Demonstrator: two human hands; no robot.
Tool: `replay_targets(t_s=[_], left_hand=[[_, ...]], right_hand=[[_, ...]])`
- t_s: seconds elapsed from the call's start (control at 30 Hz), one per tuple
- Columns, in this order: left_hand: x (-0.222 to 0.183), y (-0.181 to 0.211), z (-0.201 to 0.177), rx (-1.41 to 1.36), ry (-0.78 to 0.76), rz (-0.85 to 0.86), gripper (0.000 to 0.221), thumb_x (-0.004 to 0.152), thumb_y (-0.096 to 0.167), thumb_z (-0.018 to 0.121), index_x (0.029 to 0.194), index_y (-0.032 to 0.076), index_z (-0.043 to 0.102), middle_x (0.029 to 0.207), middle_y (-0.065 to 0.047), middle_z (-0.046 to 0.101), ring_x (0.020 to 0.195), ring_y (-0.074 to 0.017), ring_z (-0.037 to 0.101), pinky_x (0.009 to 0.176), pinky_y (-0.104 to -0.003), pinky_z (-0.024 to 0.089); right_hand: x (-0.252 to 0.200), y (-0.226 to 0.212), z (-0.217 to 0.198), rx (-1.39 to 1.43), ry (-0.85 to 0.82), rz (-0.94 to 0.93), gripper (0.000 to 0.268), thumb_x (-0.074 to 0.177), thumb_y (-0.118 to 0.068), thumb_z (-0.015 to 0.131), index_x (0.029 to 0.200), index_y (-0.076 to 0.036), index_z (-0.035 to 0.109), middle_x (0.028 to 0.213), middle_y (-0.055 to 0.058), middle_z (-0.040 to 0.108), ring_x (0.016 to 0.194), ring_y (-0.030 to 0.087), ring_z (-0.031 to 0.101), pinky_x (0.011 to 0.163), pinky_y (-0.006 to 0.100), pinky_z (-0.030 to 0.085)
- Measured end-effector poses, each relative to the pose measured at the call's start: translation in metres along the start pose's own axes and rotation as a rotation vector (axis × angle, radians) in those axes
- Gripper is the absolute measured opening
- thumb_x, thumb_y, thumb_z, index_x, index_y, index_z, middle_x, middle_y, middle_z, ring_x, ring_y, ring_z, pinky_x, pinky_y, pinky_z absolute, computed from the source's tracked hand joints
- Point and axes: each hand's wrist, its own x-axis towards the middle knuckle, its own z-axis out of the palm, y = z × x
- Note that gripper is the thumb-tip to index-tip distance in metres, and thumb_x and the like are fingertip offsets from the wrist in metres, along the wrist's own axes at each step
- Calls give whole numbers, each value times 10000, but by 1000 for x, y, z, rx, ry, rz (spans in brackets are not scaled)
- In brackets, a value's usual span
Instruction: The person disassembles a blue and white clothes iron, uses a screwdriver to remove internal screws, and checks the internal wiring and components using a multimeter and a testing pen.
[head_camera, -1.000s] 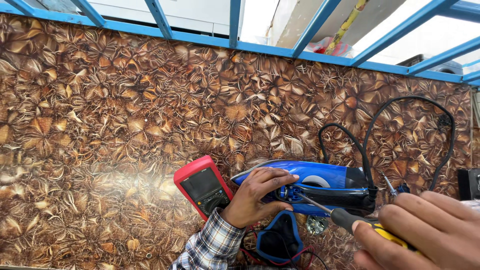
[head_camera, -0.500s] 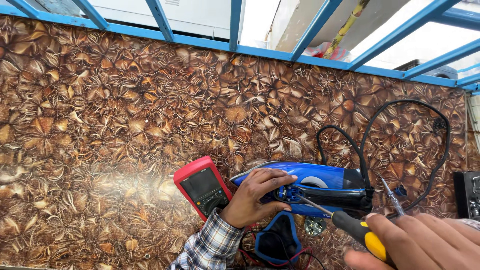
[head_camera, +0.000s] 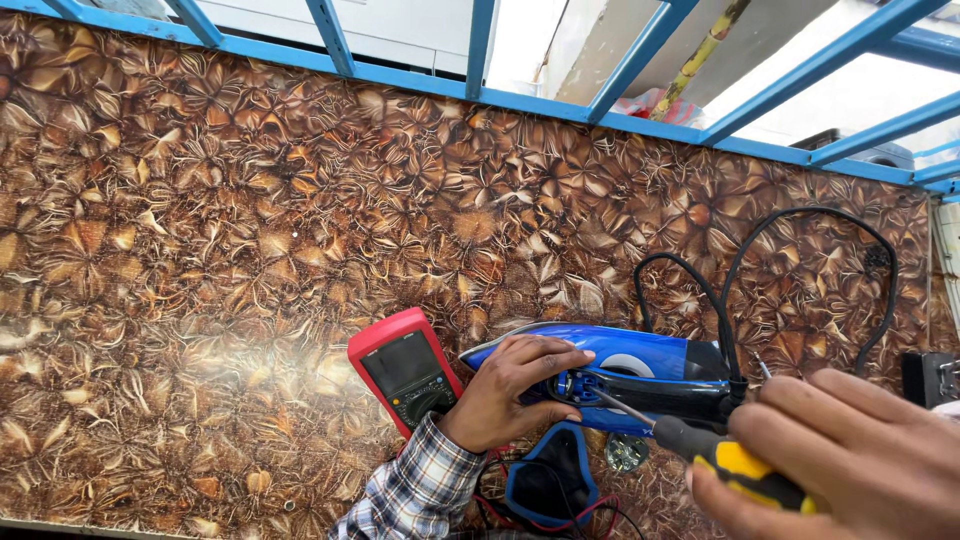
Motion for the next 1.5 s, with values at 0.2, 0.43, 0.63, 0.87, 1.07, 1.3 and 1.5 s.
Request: replay_targets(t_s=[0.2,0.43,0.63,0.87,1.07,1.3,1.5], left_hand=[[0,0,2,7,7,6,593,939,538,599,1430,207,562,1342,-62,644,1274,-280,601,1075,-449,415],[-3,-1,1,-6,-5,1,591,963,549,563,1457,226,538,1345,-58,635,1263,-279,598,1084,-460,410],[-2,-2,2,-2,2,10,587,961,547,570,1448,221,548,1344,-57,637,1262,-277,600,1082,-457,410],[-3,0,1,-7,3,-3,587,948,534,589,1445,223,550,1343,-60,642,1273,-285,597,1072,-457,409],[-6,-3,3,-2,2,5,600,945,531,601,1462,237,527,1340,-61,636,1270,-278,592,1079,-460,419],[-6,0,2,-5,-11,-11,595,937,518,620,1455,235,537,1344,-68,637,1284,-284,585,1072,-460,413],[-8,-2,5,12,-13,-14,590,950,532,595,1461,242,534,1343,-63,637,1292,-279,583,1068,-449,403]], right_hand=[[13,4,-20,-75,16,-157,534,905,-337,625,1410,-201,519,1070,83,638,806,247,671,661,416,565],[3,-18,-3,-331,74,3,524,1027,-640,429,936,-179,660,674,2,575,424,211,579,418,335,408],[26,-20,-16,-156,29,-270,68,968,-198,640,931,-211,585,660,25,515,452,233,471,450,403,441],[6,-13,-6,39,-192,-283,486,999,-504,589,1429,-314,467,1290,127,530,972,310,645,740,453,554],[-6,-18,4,-358,-274,450,603,841,-862,483,964,-286,611,664,-80,661,568,158,711,573,372,556],[8,-9,-11,-20,-412,192,363,940,-516,518,1282,-399,480,1096,-61,579,857,161,641,790,411,515],[6,-17,-13,-172,-77,49,533,869,-599,601,1232,-209,593,1160,58,628,819,214,733,693,431,643]])
